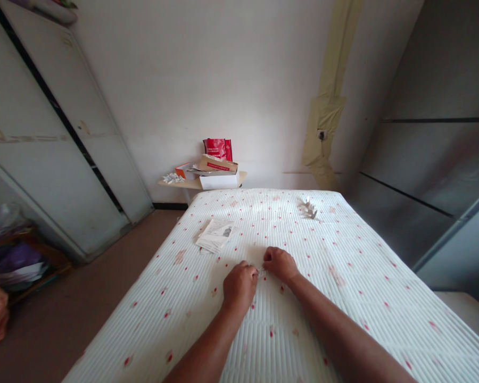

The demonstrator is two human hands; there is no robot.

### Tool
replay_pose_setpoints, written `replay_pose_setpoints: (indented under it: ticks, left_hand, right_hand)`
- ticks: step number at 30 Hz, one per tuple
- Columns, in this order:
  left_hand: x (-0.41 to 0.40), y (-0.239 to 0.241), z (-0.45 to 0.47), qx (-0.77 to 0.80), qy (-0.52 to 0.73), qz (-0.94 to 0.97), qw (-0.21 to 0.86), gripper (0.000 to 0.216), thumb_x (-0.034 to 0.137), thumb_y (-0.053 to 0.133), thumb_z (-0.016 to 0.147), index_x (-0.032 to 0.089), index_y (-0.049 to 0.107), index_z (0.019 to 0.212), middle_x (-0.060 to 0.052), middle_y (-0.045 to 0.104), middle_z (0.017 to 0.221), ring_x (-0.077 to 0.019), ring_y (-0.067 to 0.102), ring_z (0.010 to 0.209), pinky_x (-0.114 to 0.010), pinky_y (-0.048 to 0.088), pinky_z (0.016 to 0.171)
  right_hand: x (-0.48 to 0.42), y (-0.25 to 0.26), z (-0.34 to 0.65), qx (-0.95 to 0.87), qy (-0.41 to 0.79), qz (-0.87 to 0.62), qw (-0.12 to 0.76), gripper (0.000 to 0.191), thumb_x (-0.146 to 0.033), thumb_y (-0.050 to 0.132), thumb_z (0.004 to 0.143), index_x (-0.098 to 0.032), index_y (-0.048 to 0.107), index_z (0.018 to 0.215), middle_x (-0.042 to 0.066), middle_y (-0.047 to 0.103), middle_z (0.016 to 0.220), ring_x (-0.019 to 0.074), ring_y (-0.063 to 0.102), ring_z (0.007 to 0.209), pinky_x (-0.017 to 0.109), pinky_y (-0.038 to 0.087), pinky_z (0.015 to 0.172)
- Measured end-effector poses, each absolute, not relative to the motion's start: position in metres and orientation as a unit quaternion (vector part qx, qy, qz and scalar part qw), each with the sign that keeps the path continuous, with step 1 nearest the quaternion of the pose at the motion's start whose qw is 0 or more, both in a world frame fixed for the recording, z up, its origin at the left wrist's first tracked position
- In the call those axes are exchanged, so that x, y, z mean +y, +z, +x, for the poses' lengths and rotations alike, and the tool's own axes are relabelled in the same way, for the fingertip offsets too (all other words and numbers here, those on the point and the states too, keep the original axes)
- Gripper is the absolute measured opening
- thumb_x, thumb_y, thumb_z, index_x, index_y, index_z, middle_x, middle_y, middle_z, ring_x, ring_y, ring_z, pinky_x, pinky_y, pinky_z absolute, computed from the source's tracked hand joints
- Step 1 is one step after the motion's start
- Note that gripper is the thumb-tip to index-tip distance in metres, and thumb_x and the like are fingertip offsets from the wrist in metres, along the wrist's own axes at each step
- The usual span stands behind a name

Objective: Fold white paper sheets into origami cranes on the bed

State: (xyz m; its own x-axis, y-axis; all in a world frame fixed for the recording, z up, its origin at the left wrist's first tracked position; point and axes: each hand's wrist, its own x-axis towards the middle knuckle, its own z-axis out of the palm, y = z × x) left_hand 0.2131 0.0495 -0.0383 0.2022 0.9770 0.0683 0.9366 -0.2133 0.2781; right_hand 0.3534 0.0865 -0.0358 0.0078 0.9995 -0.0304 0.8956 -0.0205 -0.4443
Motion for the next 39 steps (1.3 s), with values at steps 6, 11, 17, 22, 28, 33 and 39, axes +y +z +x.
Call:
replay_pose_setpoints:
  ticks: [6,11,17,22,28,33,39]
  left_hand:
    - [0.049,-0.035,0.214,0.634,0.104,0.759,0.104,0.023,0.024,0.043,0.086,0.023,0.066,0.081,-0.001,0.059,0.087,-0.0105,0.054,0.083,-0.020,0.034,0.068]
    - [0.050,-0.037,0.214,0.632,0.112,0.759,0.112,0.022,0.024,0.044,0.086,0.024,0.066,0.083,0.000,0.059,0.089,-0.0103,0.054,0.084,-0.020,0.034,0.069]
    - [0.052,-0.044,0.212,0.623,0.126,0.766,0.097,0.021,0.024,0.045,0.085,0.024,0.066,0.079,0.000,0.059,0.084,-0.0098,0.054,0.079,-0.020,0.032,0.064]
    - [0.053,-0.046,0.211,0.619,0.141,0.767,0.088,0.018,0.024,0.048,0.083,0.024,0.065,0.077,0.001,0.058,0.082,-0.0094,0.054,0.076,-0.020,0.031,0.061]
    - [0.054,-0.045,0.210,0.626,0.148,0.758,0.110,0.016,0.022,0.050,0.081,0.024,0.065,0.078,0.002,0.060,0.082,-0.0092,0.054,0.074,-0.020,0.031,0.060]
    - [0.057,-0.043,0.207,0.620,0.154,0.757,0.139,0.020,0.015,0.050,0.079,0.024,0.067,0.082,0.001,0.062,0.084,-0.0101,0.056,0.078,-0.020,0.034,0.065]
    - [0.060,-0.045,0.204,0.614,0.172,0.754,0.162,0.022,0.011,0.051,0.074,0.025,0.067,0.080,0.001,0.063,0.083,-0.0118,0.058,0.078,-0.021,0.036,0.066]
  right_hand:
    - [0.084,-0.038,0.353,-0.689,0.178,-0.685,0.155,0.010,-0.025,0.058,0.069,-0.019,0.061,0.077,0.001,0.063,0.079,0.0128,0.056,0.071,0.021,0.032,0.059]
    - [0.084,-0.041,0.351,-0.684,0.160,-0.693,0.161,0.012,-0.021,0.059,0.066,-0.019,0.061,0.078,0.002,0.063,0.083,0.0140,0.056,0.072,0.023,0.031,0.060]
    - [0.089,-0.040,0.361,-0.696,0.221,-0.662,0.171,0.015,-0.015,0.055,0.066,-0.019,0.063,0.078,-0.001,0.063,0.078,0.0110,0.055,0.072,0.020,0.033,0.059]
    - [0.082,-0.042,0.358,-0.711,0.211,-0.649,0.169,0.020,-0.027,0.066,0.059,-0.019,0.061,0.078,-0.001,0.061,0.082,0.0124,0.054,0.073,0.021,0.033,0.062]
    - [0.083,-0.043,0.361,-0.718,0.210,-0.643,0.163,0.021,-0.015,0.061,0.059,-0.018,0.061,0.080,0.001,0.060,0.084,0.0127,0.053,0.075,0.021,0.033,0.064]
    - [0.084,-0.043,0.361,-0.719,0.220,-0.637,0.168,0.013,-0.020,0.060,0.064,-0.018,0.061,0.077,0.001,0.060,0.082,0.0125,0.053,0.073,0.021,0.033,0.063]
    - [0.082,-0.045,0.360,-0.723,0.203,-0.635,0.184,0.016,-0.014,0.060,0.063,-0.017,0.061,0.079,0.002,0.059,0.082,0.0138,0.053,0.075,0.023,0.036,0.067]
